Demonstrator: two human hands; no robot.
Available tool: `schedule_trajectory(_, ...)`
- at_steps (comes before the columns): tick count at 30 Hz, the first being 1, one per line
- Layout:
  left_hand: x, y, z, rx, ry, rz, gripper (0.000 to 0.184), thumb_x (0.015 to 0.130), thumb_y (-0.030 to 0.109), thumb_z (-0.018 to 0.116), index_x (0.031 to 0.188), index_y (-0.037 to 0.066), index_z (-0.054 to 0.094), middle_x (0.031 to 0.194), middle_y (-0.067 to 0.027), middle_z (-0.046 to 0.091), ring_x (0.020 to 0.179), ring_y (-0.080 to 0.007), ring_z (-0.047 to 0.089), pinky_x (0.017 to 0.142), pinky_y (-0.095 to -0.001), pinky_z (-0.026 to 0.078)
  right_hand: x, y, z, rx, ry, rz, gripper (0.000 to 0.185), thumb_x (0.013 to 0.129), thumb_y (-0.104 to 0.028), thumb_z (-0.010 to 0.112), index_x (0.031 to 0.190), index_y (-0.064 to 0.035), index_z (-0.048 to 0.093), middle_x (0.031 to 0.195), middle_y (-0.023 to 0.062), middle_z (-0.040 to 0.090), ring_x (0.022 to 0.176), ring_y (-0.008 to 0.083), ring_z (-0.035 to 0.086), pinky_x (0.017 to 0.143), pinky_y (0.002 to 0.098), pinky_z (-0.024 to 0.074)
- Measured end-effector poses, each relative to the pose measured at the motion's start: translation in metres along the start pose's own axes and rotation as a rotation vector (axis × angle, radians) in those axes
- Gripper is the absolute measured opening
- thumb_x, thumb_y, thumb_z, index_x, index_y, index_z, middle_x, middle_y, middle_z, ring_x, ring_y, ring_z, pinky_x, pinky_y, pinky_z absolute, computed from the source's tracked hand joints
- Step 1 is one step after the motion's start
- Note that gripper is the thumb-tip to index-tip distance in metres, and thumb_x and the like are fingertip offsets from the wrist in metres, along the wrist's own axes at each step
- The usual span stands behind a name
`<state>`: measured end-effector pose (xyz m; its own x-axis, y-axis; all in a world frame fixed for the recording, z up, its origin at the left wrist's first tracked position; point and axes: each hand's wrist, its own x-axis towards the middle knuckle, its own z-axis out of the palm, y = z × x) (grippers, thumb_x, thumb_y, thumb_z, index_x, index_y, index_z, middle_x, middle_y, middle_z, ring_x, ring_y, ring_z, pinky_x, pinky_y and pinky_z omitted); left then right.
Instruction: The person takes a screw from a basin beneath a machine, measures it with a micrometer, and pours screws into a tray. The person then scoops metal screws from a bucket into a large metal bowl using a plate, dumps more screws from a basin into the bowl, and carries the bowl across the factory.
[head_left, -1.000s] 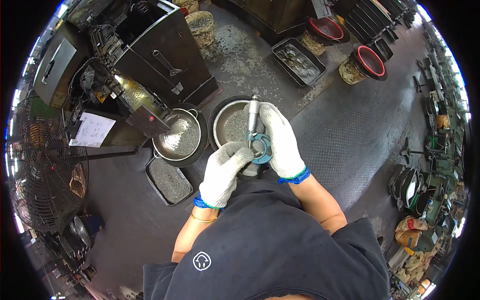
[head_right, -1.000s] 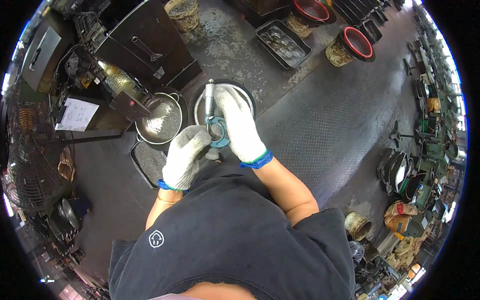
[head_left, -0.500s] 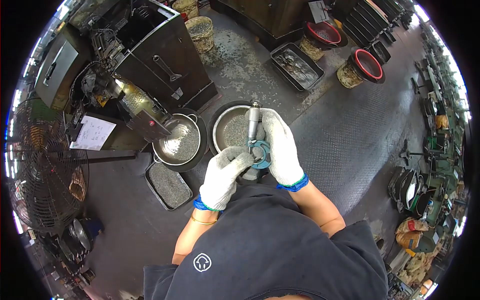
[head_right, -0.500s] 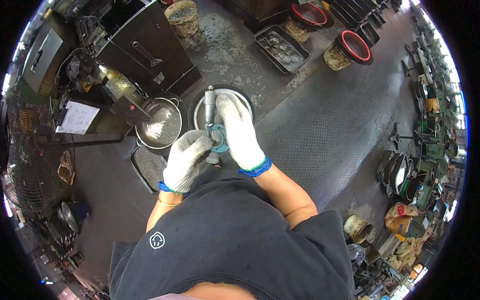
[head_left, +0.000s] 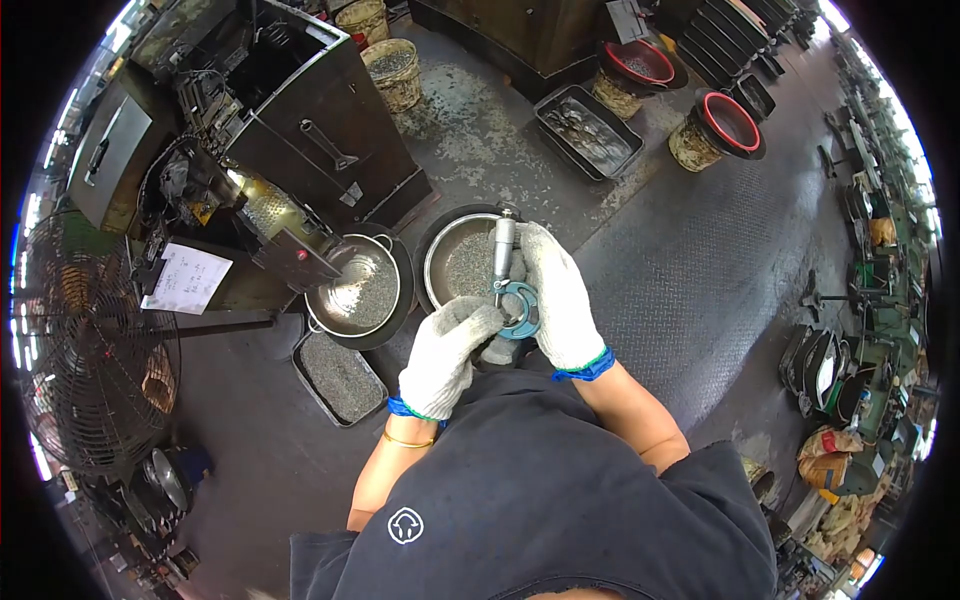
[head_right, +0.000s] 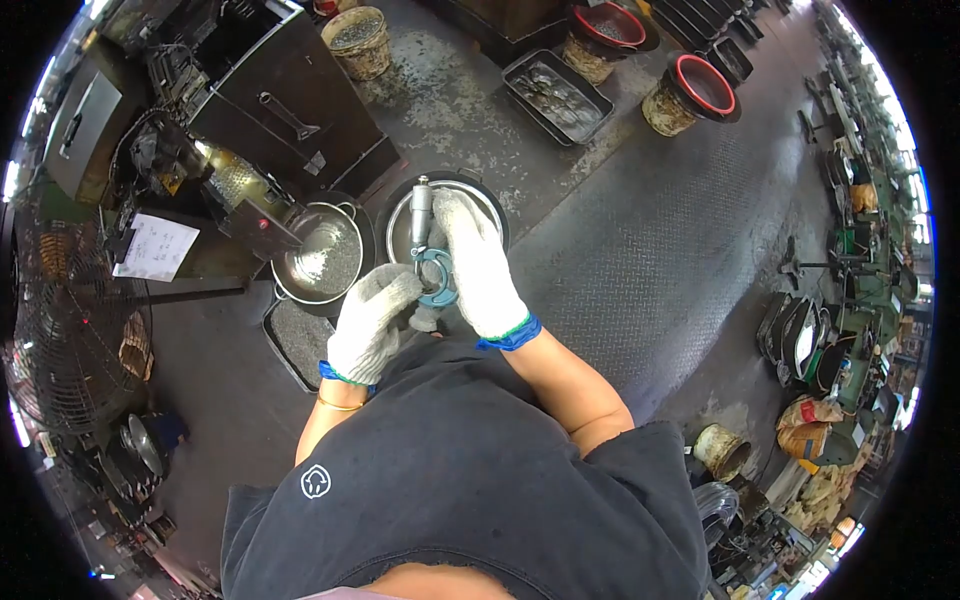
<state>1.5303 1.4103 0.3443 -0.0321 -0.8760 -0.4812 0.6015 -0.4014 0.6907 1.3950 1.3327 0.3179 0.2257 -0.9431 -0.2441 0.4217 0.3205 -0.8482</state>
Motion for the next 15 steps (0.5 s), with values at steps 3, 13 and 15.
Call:
schedule_trajectory(3,0.001,-0.002,0.0,-0.003,0.01,-0.004,0.026,0.092,0.011,0.065,0.112,-0.006,0.064,0.099,-0.0102,0.069,0.086,-0.0132,0.066,0.076,-0.0253,0.054,0.002,0.0,-0.001,0.003,0.007,0.062,0.035,0.102,-0.029,0.053,0.126,-0.0039,0.058,0.111,0.0019,0.061,0.096,0.0095,0.059,0.082,0.0266,0.0507)
schedule_trajectory(13,0.005,-0.01,-0.005,0.082,0.059,-0.028,0.027,0.091,0.013,0.065,0.109,-0.007,0.061,0.098,-0.0125,0.066,0.081,-0.0183,0.066,0.065,-0.0318,0.059,0.0,-0.018,0.004,-0.083,-0.104,0.098,0.028,0.1,-0.022,0.054,0.119,-0.0036,0.062,0.094,-0.0018,0.06,0.082,0.0048,0.054,0.07,0.0215,0.0466)
schedule_trajectory(15,0.003,-0.008,-0.002,0.093,0.065,-0.02,0.026,0.092,0.013,0.065,0.109,-0.007,0.061,0.097,-0.0127,0.066,0.08,-0.0182,0.066,0.065,-0.0315,0.059,0.0,-0.014,0.006,-0.057,-0.025,0.069,0.024,0.1,-0.021,0.055,0.116,-0.004,0.062,0.09,-0.0029,0.058,0.078,0.0039,0.052,0.067,0.0212,0.0455)
